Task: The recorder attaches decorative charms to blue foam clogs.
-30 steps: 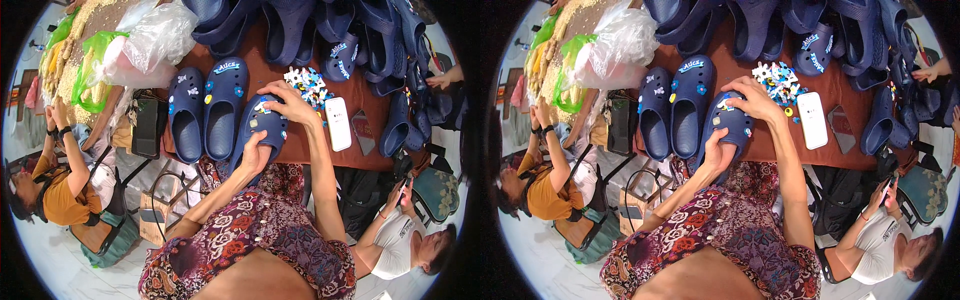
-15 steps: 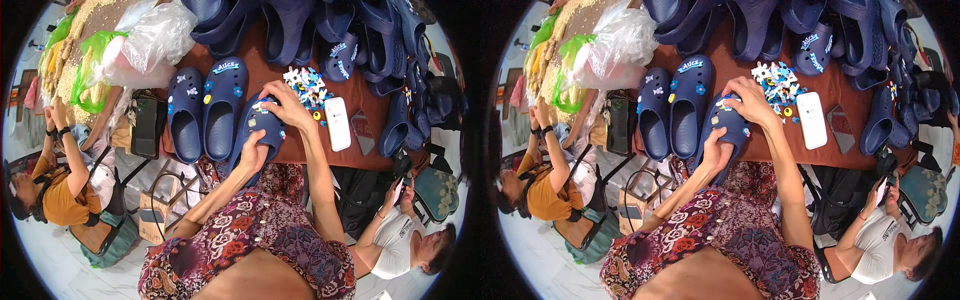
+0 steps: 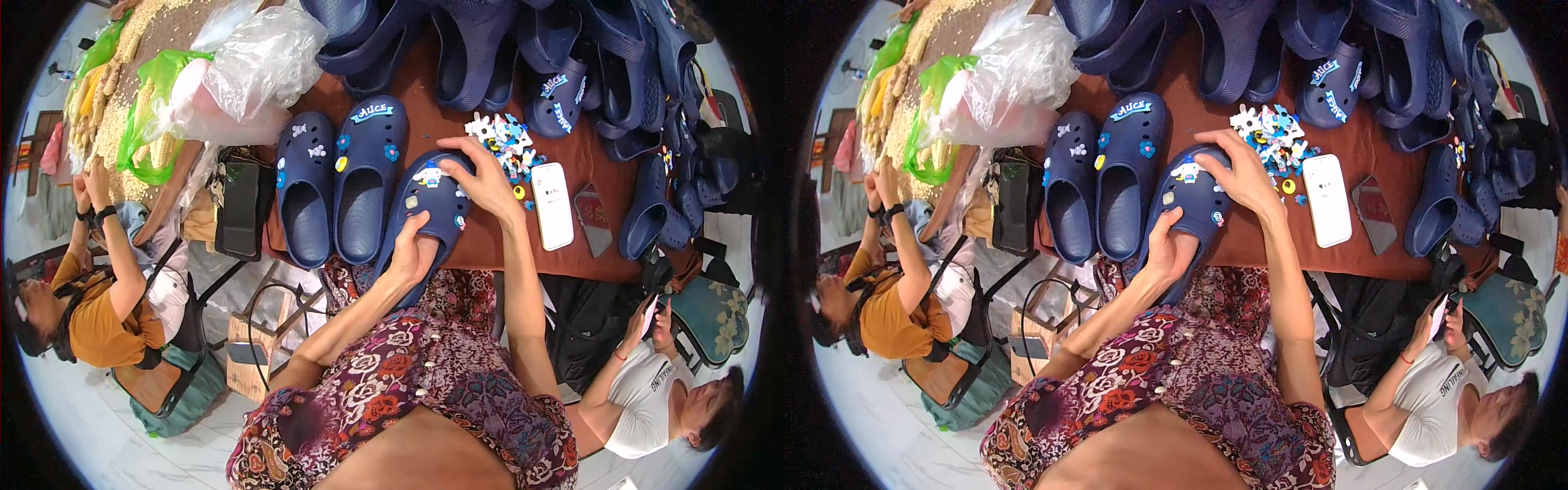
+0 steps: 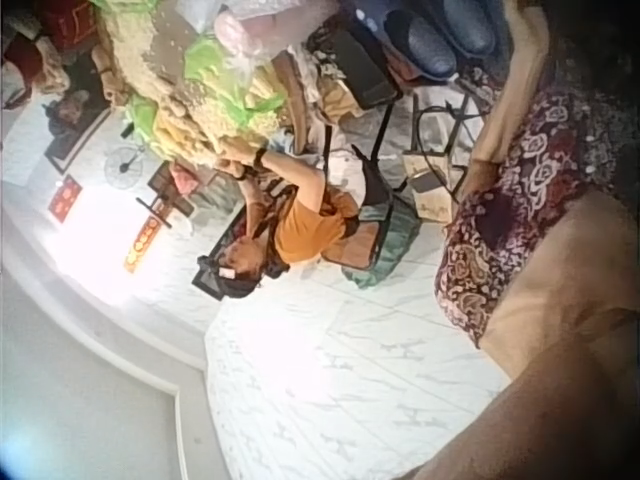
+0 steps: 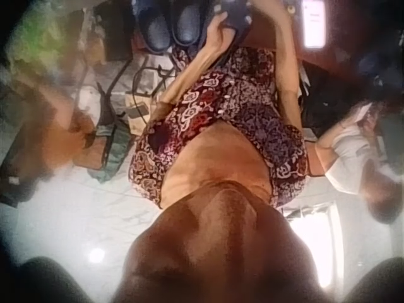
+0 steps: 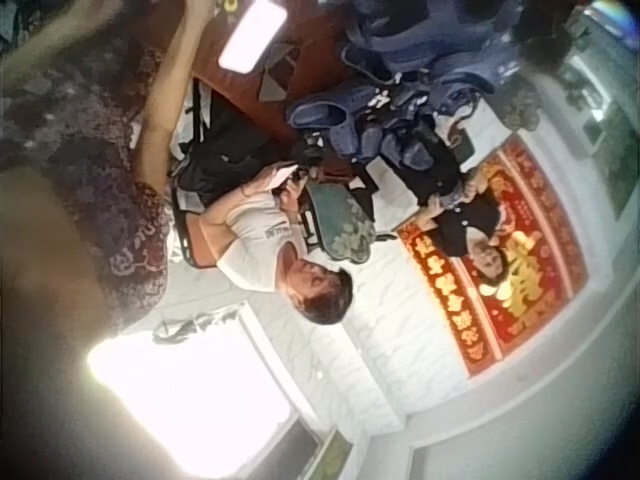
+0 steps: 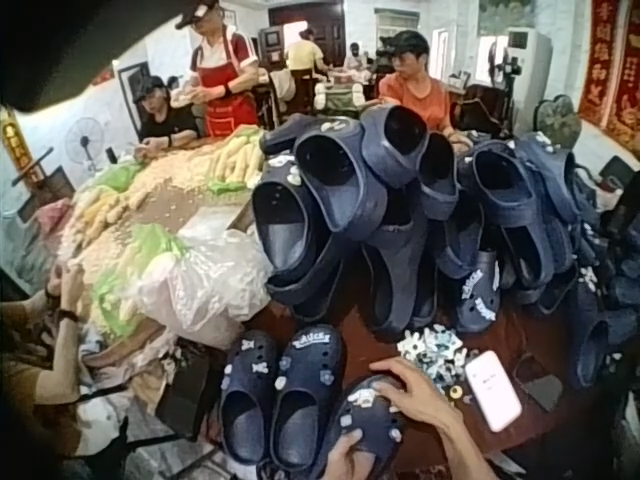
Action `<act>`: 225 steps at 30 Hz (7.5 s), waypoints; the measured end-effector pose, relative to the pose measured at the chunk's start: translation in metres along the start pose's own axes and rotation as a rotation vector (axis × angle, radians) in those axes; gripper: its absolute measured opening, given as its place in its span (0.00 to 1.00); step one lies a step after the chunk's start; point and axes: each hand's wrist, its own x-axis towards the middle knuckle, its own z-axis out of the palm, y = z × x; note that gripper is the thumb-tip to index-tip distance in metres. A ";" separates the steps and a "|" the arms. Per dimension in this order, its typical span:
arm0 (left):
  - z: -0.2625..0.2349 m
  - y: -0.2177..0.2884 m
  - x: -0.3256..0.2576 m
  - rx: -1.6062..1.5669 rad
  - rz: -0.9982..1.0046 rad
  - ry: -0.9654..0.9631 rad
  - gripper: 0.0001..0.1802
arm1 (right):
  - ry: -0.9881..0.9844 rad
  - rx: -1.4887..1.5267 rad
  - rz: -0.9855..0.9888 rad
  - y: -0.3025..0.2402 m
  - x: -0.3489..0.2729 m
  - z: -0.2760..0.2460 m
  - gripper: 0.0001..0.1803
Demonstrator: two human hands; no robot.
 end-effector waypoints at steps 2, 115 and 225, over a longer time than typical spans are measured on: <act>0.000 0.000 -0.001 -0.004 0.006 -0.002 0.33 | 0.015 -0.031 -0.031 -0.003 -0.004 -0.002 0.19; 0.044 0.043 -0.012 0.776 0.218 -0.203 0.13 | 0.662 0.461 -0.090 -0.066 0.142 -0.211 0.30; -0.144 -0.357 -0.244 1.320 -1.318 -0.933 0.11 | 1.587 -0.360 1.011 0.017 -0.658 0.232 0.13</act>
